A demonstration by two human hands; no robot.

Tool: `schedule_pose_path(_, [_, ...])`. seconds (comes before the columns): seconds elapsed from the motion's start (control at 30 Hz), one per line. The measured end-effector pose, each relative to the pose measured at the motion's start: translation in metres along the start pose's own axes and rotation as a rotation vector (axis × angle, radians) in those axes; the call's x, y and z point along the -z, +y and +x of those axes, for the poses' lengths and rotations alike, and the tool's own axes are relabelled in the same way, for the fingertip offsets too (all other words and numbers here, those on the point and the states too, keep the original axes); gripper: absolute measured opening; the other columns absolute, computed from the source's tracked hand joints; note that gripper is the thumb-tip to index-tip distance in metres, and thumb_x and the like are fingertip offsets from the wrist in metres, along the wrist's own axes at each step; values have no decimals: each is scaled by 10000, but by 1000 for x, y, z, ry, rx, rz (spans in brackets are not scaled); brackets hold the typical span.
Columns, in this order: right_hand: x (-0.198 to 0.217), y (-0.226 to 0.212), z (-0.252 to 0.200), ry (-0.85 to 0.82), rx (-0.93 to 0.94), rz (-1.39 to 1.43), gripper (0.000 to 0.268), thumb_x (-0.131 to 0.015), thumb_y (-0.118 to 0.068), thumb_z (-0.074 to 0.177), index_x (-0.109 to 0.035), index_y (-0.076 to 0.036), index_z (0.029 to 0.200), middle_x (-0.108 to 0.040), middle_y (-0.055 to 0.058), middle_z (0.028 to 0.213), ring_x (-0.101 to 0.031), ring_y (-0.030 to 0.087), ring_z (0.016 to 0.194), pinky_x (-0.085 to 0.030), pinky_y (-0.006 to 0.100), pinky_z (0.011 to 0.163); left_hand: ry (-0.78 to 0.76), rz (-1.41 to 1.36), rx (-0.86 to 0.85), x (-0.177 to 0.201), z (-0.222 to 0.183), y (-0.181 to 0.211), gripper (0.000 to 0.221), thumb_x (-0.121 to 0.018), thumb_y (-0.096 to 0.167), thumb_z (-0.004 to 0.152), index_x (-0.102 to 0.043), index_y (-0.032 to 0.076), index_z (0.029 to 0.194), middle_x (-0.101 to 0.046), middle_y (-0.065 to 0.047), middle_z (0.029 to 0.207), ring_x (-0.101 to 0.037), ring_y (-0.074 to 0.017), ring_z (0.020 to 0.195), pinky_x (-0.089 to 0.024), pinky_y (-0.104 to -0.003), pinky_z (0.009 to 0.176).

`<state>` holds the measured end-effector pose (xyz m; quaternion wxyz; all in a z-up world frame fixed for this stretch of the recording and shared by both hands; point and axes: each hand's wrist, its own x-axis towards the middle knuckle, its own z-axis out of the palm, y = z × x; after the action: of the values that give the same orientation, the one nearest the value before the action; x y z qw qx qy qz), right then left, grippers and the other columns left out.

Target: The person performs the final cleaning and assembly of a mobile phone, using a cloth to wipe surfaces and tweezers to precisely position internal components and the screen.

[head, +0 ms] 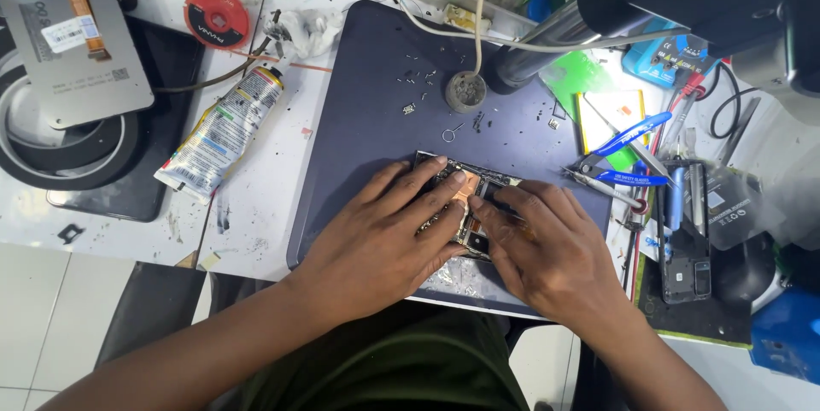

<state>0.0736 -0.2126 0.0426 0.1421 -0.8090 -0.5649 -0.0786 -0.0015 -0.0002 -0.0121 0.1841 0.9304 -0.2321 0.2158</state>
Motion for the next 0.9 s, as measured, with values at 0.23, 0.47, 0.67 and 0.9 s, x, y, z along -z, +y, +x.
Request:
schedule_pose_path(0.23, [-4, 1, -3, -43, 9, -156, 347, -530, -130, 993, -654, -15, 1297, -591, 198, 1200, -574, 400, 1066, -489, 517, 868, 2, 32, -2, 0, 0, 1, 376, -573, 399, 1066, -665, 86, 1253, -604, -90, 1472, -541, -299, 1382, -453, -452, 1093])
schedule_pose_path(0.47, [1, -4, 3, -37, -29, -66, 283, -563, -67, 1025, -643, 9, 1286, -581, 188, 1172, -573, 390, 1021, -458, 482, 815, -26, -4, 0, 0, -1, 1, 387, -547, 402, 1067, -650, 77, 1250, -593, -120, 1478, -520, -318, 1398, -438, -466, 1100])
schedule_pose_path(0.67, [-2, -3, -5, 17, -34, 98, 332, -629, 12, 1002, -623, 43, 1333, -601, 201, 1157, -587, 328, 873, -517, 420, 822, 6, 15, 1, -2, -2, 1, 388, -556, 400, 1064, -654, 75, 1252, -603, -102, 1461, -535, -305, 1381, -439, -452, 1098])
schedule_pose_path(0.9, [-5, -4, -3, 51, -74, 171, 256, -670, 11, 965, -640, 119, 1195, -621, 237, 1111, -645, 349, 930, -532, 441, 858, 20, 3, 3, -3, -3, 0, 377, -556, 391, 1067, -654, 77, 1254, -622, -96, 1445, -546, -311, 1376, -431, -449, 1107])
